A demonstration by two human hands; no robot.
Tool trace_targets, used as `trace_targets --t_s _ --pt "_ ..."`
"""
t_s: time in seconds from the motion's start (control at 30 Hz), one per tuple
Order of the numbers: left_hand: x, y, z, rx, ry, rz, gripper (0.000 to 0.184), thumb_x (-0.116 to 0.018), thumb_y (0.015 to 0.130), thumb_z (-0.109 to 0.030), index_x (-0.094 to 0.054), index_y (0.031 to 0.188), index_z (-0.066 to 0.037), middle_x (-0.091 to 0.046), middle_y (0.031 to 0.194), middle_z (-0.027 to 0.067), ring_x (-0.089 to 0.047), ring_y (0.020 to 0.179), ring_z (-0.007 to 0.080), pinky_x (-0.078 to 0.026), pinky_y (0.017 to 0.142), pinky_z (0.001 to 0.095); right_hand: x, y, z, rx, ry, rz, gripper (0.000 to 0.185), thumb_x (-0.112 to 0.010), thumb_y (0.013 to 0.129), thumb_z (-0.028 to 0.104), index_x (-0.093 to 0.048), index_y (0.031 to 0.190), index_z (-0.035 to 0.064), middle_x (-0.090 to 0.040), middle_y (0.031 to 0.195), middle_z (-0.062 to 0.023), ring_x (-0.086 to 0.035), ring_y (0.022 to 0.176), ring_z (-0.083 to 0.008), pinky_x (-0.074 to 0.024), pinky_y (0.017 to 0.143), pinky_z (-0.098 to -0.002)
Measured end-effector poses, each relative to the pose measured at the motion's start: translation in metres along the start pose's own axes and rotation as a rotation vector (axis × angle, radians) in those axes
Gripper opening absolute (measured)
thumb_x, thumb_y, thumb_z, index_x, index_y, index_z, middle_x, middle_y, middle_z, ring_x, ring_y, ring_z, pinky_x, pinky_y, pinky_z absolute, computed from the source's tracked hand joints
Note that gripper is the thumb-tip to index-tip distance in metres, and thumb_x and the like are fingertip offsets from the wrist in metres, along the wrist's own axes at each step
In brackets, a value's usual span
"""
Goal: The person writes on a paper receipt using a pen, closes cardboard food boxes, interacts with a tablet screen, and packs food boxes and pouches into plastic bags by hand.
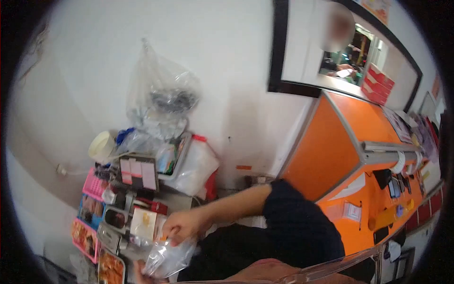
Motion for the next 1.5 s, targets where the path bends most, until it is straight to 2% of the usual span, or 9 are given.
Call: trace_targets --t_s 0.17,0.3,0.37,0.57,0.77,0.93,1.1,1.33,1.5 --pt "0.0 -0.119 -0.06 -0.592 0.534 -0.449 0.034 -0.06 0.082 -0.032 -0.057 0.097 -0.003 -0.061 0.091 0.01 -0.059 0.082 0.0216 -0.05 0.066 0.032 0.076 -0.047 0.029 -0.118 -0.238 -0.051 0.048 -0.073 0.076 0.026 -0.03 0.061 0.0103 -0.031 0.058 0.0036 -0.033 0.056 -0.0063 -0.0337 0.05 -0.0248" --pt "0.078 -0.112 -0.063 -0.844 0.49 -0.013 0.037 -0.076 0.066 -0.026 -0.055 0.083 -0.001 -0.057 0.079 0.0045 -0.054 0.072 0.017 -0.045 0.067 0.029 0.077 -0.042 0.006 -0.171 -0.436 0.048 0.035 -0.075 0.071 0.025 -0.044 0.073 0.0088 -0.043 0.063 -0.0001 -0.044 0.063 -0.0093 -0.0365 0.057 -0.0281" --pt "0.086 -0.106 -0.066 -0.906 0.823 -0.265 0.052 -0.086 0.05 -0.032 -0.052 0.077 -0.004 -0.052 0.076 0.0016 -0.051 0.071 0.0141 -0.041 0.067 0.0261 0.076 -0.016 -0.022 -0.173 -0.491 -0.015 0.033 -0.076 0.069 0.025 -0.054 0.088 0.0093 -0.049 0.069 -0.0018 -0.05 0.069 -0.0126 -0.0408 0.067 -0.0312" --pt "-0.025 -0.073 -0.03 -0.86 1.314 0.186 0.05 -0.082 0.062 -0.023 -0.046 0.092 -0.005 -0.049 0.08 0.0096 -0.052 0.07 0.026 -0.041 0.059 0.0366 -0.075 0.082 -0.022 0.386 -1.045 0.247 0.073 -0.072 0.061 0.018 -0.044 0.128 0.0134 -0.059 0.103 -0.0055 -0.054 0.1 -0.0234 -0.0252 0.098 -0.0466" --pt "0.059 -0.117 -0.055 -1.311 1.371 -1.004 0.019 -0.061 0.064 0.01 -0.049 0.072 -0.002 -0.048 0.072 0.0133 -0.05 0.062 0.0298 -0.04 0.052 0.0355 -0.099 0.094 -0.011 0.404 -0.77 0.256 0.049 -0.065 0.061 0.007 -0.055 0.109 0.0083 -0.062 0.094 -0.0113 -0.06 0.084 -0.03 -0.0454 0.078 -0.0404" --pt "0.098 -0.16 -0.023 -1.523 1.035 -1.632 0.011 -0.057 0.075 0.004 -0.048 0.077 -0.002 -0.048 0.076 0.0094 -0.048 0.072 0.021 -0.038 0.07 0.0355 -0.101 0.11 -0.028 0.432 -0.503 0.133 0.037 -0.064 0.061 0.003 -0.055 0.096 0.0051 -0.059 0.09 -0.0132 -0.058 0.081 -0.0315 -0.0441 0.075 -0.0385" --pt "0.142 -0.112 0.022 -0.839 -0.6 -0.211 0.016 -0.055 0.086 -0.009 -0.039 0.081 -0.01 -0.043 0.063 -0.0034 -0.043 0.056 0.0123 -0.035 0.051 0.0285 -0.094 0.13 -0.048 0.51 -0.604 -0.022 0.024 -0.067 0.066 0.004 -0.049 0.081 0.0018 -0.049 0.085 -0.0131 -0.051 0.075 -0.0314 -0.0415 0.066 -0.037" --pt "0.132 -0.129 0.027 -0.55 1.015 -0.391 0.015 -0.064 0.079 -0.012 -0.057 0.089 -0.004 -0.053 0.063 0.002 -0.049 0.049 0.0197 -0.042 0.052 0.0302 -0.06 0.147 -0.043 0.566 -0.748 -0.323 0.021 -0.068 0.074 0.008 -0.05 0.082 0.0002 -0.048 0.082 -0.0108 -0.05 0.072 -0.0231 -0.0411 0.063 -0.0299" --pt "0.186 -0.12 0.026 -1.035 0.515 -0.861 0.021 -0.047 0.078 0.008 -0.06 0.094 0.001 -0.061 0.09 0.0079 -0.057 0.082 0.0161 -0.043 0.078 0.0263 -0.072 0.137 -0.122 -0.185 0.535 0.127 0.018 -0.062 0.075 0.0 -0.058 0.091 0.0035 -0.057 0.083 -0.0013 -0.054 0.08 -0.009 -0.0447 0.069 -0.0214"
Point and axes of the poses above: each hand's wrist, its own y-axis towards the middle knuckle, its own x-axis out of the back of the hand, z = x × y, the point moved 6 cm from there along y, towards the middle knuckle
